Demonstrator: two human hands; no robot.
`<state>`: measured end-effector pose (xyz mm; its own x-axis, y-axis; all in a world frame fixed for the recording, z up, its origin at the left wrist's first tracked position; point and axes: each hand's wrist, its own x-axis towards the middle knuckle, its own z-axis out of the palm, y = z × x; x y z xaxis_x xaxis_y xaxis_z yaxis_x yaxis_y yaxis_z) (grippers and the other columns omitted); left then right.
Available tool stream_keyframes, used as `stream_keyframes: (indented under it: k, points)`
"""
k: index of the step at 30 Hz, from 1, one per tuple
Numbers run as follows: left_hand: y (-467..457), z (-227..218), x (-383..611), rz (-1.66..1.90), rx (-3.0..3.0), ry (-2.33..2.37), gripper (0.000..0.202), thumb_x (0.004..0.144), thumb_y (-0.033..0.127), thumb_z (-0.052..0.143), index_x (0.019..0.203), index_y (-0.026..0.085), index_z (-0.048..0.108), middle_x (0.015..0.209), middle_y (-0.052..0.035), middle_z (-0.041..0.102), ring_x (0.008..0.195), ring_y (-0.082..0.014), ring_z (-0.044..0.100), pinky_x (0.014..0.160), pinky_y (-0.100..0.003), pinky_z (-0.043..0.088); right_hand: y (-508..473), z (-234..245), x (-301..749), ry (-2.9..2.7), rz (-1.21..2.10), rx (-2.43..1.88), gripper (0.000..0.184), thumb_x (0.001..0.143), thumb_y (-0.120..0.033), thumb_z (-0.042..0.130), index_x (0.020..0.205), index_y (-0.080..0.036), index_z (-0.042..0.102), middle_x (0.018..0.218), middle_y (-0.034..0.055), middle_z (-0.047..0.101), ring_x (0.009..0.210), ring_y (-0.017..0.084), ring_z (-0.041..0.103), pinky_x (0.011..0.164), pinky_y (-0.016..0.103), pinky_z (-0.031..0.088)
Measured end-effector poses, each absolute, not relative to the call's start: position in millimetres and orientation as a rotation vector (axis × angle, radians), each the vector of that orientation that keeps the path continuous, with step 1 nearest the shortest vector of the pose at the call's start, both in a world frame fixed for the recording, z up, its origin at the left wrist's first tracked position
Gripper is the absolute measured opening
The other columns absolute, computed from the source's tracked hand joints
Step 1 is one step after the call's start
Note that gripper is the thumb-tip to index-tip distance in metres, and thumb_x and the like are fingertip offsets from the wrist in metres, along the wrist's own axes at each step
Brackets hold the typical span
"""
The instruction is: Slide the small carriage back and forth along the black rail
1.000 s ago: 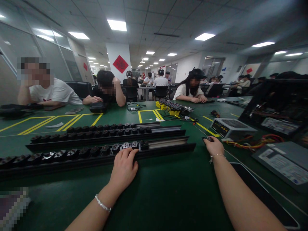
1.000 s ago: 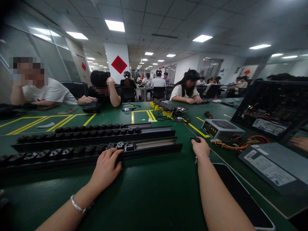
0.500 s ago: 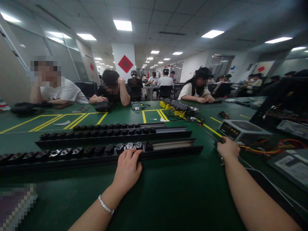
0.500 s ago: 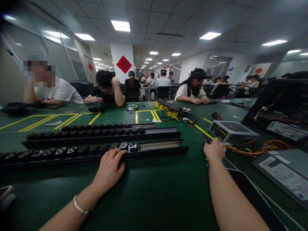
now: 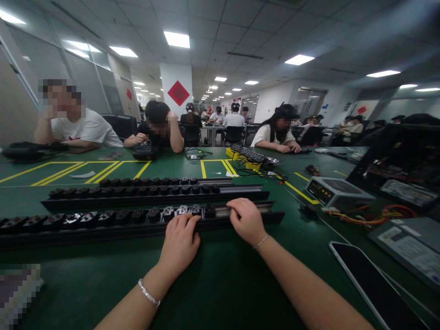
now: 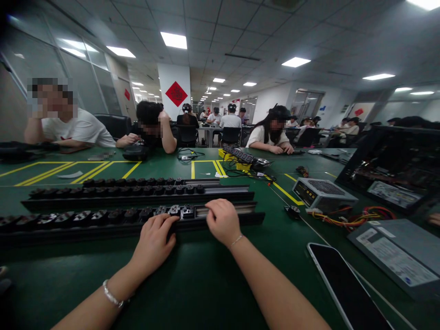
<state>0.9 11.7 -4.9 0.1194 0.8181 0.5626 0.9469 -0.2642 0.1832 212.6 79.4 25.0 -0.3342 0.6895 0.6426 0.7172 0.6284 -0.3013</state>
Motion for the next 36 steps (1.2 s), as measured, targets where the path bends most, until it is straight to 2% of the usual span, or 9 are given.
stream_keyframes:
  k: [2, 3, 5, 7, 13, 17, 24, 29, 36]
  points:
    - [12, -6, 1, -0.853, -2.167, -1.749, 0.04, 0.076, 0.018, 0.048, 0.115, 0.023, 0.055, 0.11, -0.0078, 0.056, 0.107, -0.0253, 0.047, 0.095, -0.045, 0.039, 72, 23, 175, -2.04, -0.012, -1.15, 0.035, 0.081, -0.033, 0.049, 0.111, -0.019, 0.06, 0.115, 0.0076, 0.062, 0.11, 0.022, 0.051, 0.098, 0.038, 0.036]
    - [13, -6, 1, -0.851, -2.165, -1.748, 0.04, 0.076, 0.018, 0.048, 0.115, 0.023, 0.055, 0.11, -0.0079, 0.057, 0.107, -0.0254, 0.047, 0.095, -0.044, 0.039, 71, 23, 161, -2.01, 0.016, -1.227, 0.038, 0.081, -0.039, 0.05, 0.112, -0.018, 0.059, 0.114, 0.0087, 0.063, 0.108, 0.023, 0.052, 0.095, 0.039, 0.037]
    - [13, -6, 0, -0.849, -2.163, -1.75, 0.04, 0.075, 0.017, 0.048, 0.115, 0.022, 0.055, 0.11, -0.008, 0.057, 0.106, -0.0256, 0.047, 0.095, -0.044, 0.039, 71, 21, 144, -2.035, 0.041, -1.36, 0.04, 0.081, -0.05, 0.049, 0.105, -0.021, 0.062, 0.103, 0.0078, 0.066, 0.102, 0.025, 0.055, 0.09, 0.041, 0.037]
    - [13, -5, 0, -0.85, -2.17, -1.749, 0.041, 0.075, 0.016, 0.048, 0.116, 0.022, 0.055, 0.11, -0.0079, 0.056, 0.106, -0.0254, 0.047, 0.095, -0.044, 0.039, 73, 21, 138, -2.062, 0.057, -1.413, 0.041, 0.081, -0.055, 0.047, 0.102, -0.023, 0.062, 0.101, 0.0064, 0.067, 0.1, 0.025, 0.055, 0.087, 0.04, 0.037]
    - [12, -4, -1, -0.865, -2.185, -1.729, 0.042, 0.074, 0.016, 0.05, 0.115, 0.021, 0.055, 0.109, -0.0077, 0.057, 0.106, -0.0247, 0.047, 0.095, -0.044, 0.04, 73, 22, 145, -2.032, 0.012, -1.503, 0.028, 0.081, -0.042, 0.05, 0.097, -0.023, 0.062, 0.098, 0.0042, 0.067, 0.098, 0.02, 0.055, 0.089, 0.035, 0.032]
    - [11, -4, -2, -0.881, -2.187, -1.731, 0.042, 0.074, 0.016, 0.05, 0.115, 0.022, 0.055, 0.11, -0.0072, 0.057, 0.106, -0.0242, 0.048, 0.095, -0.043, 0.04, 74, 25, 152, -1.966, -0.007, -1.621, 0.021, 0.078, -0.037, 0.052, 0.09, -0.023, 0.063, 0.093, 0.0035, 0.067, 0.096, 0.021, 0.055, 0.094, 0.04, 0.026]
    - [10, -4, -2, -0.866, -2.191, -1.758, 0.042, 0.075, 0.017, 0.049, 0.117, 0.023, 0.054, 0.112, -0.0072, 0.056, 0.107, -0.0245, 0.047, 0.096, -0.044, 0.039, 74, 22, 160, -1.914, -0.028, -1.651, 0.033, 0.076, -0.041, 0.052, 0.102, -0.022, 0.06, 0.1, 0.0057, 0.066, 0.1, 0.022, 0.054, 0.096, 0.04, 0.025]
    - [10, -3, -2, -0.87, -2.199, -1.76, 0.043, 0.075, 0.016, 0.05, 0.117, 0.022, 0.054, 0.112, -0.0072, 0.056, 0.108, -0.0244, 0.047, 0.098, -0.044, 0.039, 75, 21, 157, -1.905, -0.028, -1.662, 0.032, 0.074, -0.039, 0.053, 0.101, -0.023, 0.06, 0.099, 0.0055, 0.066, 0.099, 0.022, 0.053, 0.089, 0.037, 0.029]
    - [10, -3, -4, -0.875, -2.217, -1.751, 0.045, 0.075, 0.016, 0.05, 0.119, 0.023, 0.054, 0.113, -0.007, 0.056, 0.109, -0.0241, 0.047, 0.098, -0.044, 0.04, 78, 21, 156, -1.884, -0.018, -1.674, 0.037, 0.073, -0.037, 0.053, 0.107, -0.021, 0.058, 0.103, 0.0073, 0.066, 0.103, 0.023, 0.053, 0.094, 0.039, 0.026]
